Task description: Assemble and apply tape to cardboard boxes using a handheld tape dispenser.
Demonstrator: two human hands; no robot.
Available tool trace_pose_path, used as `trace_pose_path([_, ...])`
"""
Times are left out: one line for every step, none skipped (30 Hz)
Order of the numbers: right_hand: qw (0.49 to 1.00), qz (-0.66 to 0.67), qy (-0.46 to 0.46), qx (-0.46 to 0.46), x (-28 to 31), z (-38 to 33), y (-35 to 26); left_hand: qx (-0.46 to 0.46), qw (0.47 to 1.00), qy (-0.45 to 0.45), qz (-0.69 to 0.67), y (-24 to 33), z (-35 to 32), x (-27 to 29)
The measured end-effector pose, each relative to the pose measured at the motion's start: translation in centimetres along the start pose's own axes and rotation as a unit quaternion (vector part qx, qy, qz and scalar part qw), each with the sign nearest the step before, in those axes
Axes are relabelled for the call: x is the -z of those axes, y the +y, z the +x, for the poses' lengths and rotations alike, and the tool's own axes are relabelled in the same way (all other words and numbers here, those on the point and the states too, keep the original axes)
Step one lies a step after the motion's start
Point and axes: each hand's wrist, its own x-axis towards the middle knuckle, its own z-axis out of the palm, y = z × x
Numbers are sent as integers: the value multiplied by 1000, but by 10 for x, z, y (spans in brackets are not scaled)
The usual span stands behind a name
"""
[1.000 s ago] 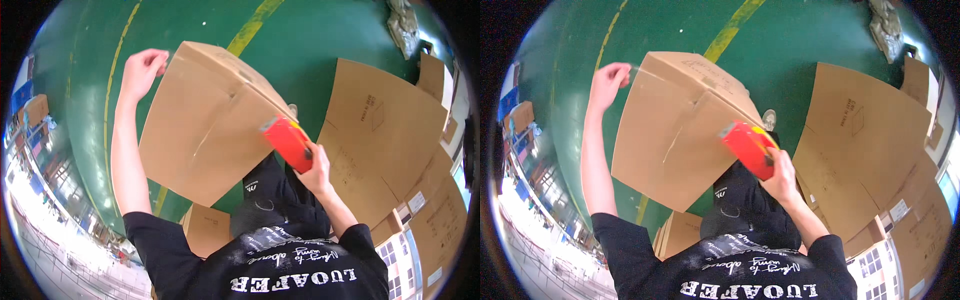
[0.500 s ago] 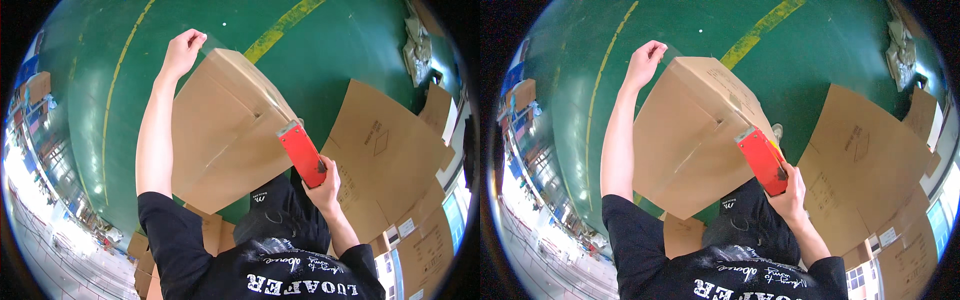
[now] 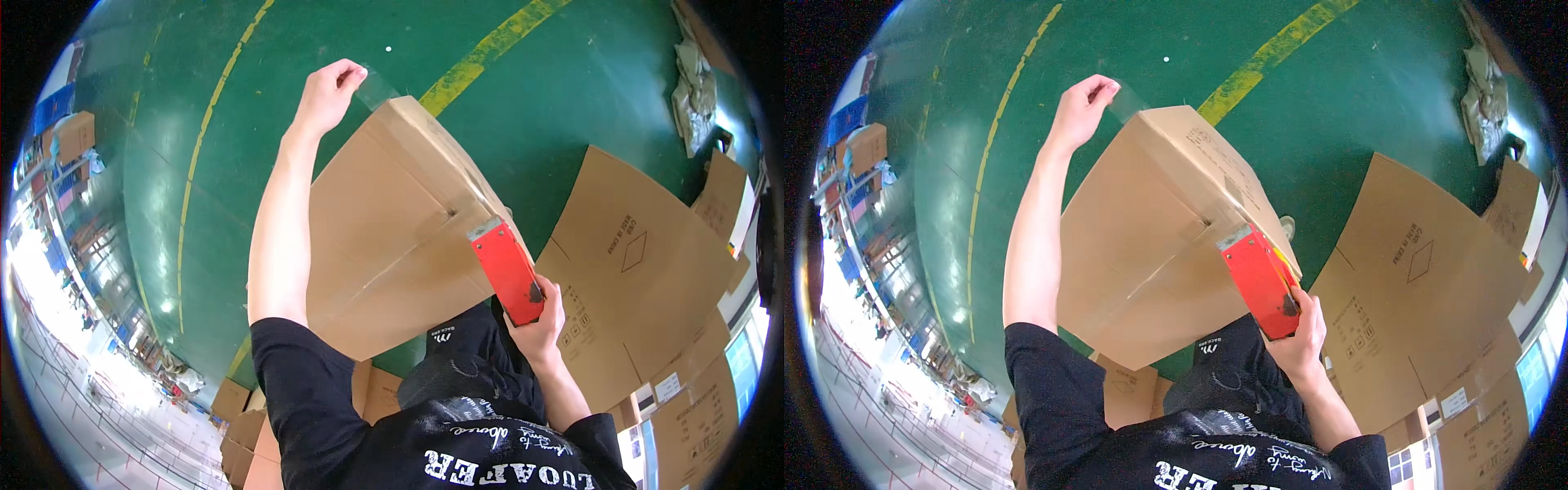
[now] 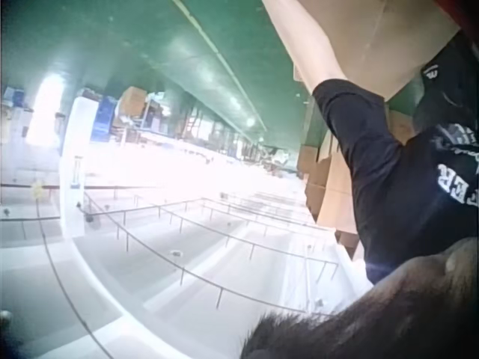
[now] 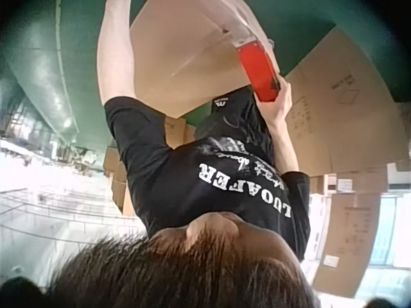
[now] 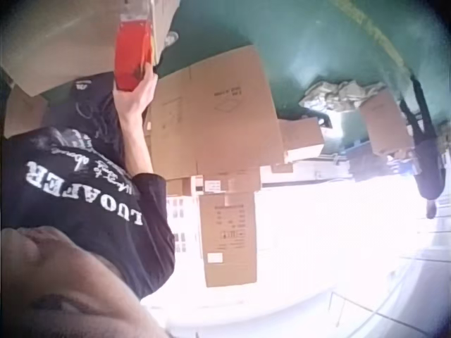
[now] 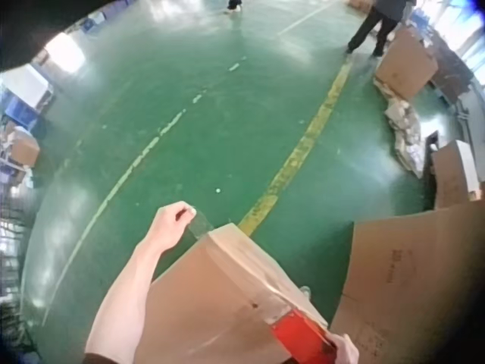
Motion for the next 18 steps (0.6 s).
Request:
trace_pose_path([1000, 2, 9, 18, 0, 0, 1, -7, 1000, -1, -15, -1, 0, -5])
trace_pose_path([1000, 3, 9, 20, -2, 1, 2, -15, 999, 0, -30, -5, 2, -10])
trace_pose_path([1000, 0, 10, 14, -4, 1, 3, -11, 999, -4, -48, -13, 4, -16])
trace_pose_path([1000, -2, 11, 8, -6, 1, 4, -5, 998, -14, -63, -22, 5, -21])
trace_pose_path([1000, -9, 9, 10, -5, 1, 5, 0, 996, -28, -83, -23, 5, -29])
trace_pose_path([1000, -17, 8, 13, -5, 2, 6, 12, 997, -48, -58, -25, 5, -34])
trace_pose_path([1000, -22, 3, 20, -6, 2, 10, 11, 997, -48, -64, -26, 5, -40])
trace_pose_path([1000, -21, 4, 2, -7, 1, 10, 43, 988, -69, -134, -26, 4, -45])
trace_pose_path([1000, -21, 6, -16, -7, -2, 10, 74, 973, -89, -202, -26, 4, -49])
trace_pose_path([1000, -26, 12, 0, -8, -4, 12, 105, 959, -146, -218, -32, 10, -47])
trace_pose_path([999, -19, 20, 18, -13, -7, 15, 105, 959, -142, -220, -45, 10, -51])
trace_pose_path([999, -13, 27, 37, -17, -11, 18, 97, 977, -103, -162, -62, 9, -59])
trace_pose_path([999, -9, 27, 47, -21, -15, 23, 89, 989, -63, -104, -73, 9, -64])
trace_pose_path([999, -9, 30, 44, -22, -18, 26, 192, 966, -129, -113, -74, 10, -62])
trace_pose_path([999, -7, 32, 41, -23, -20, 28, 201, 963, -140, -111, -73, 11, -64])
trace_pose_path([999, -3, 31, 42, -24, -20, 32, 212, 960, -151, -108, -71, 12, -67])
trace_pose_path([999, -5, 33, 42, -23, -18, 33, 168, 977, -127, -27, -59, 13, -67])
trace_pose_path([998, -10, 35, 43, -21, -16, 34, 164, 978, -129, -28, -44, 10, -62])
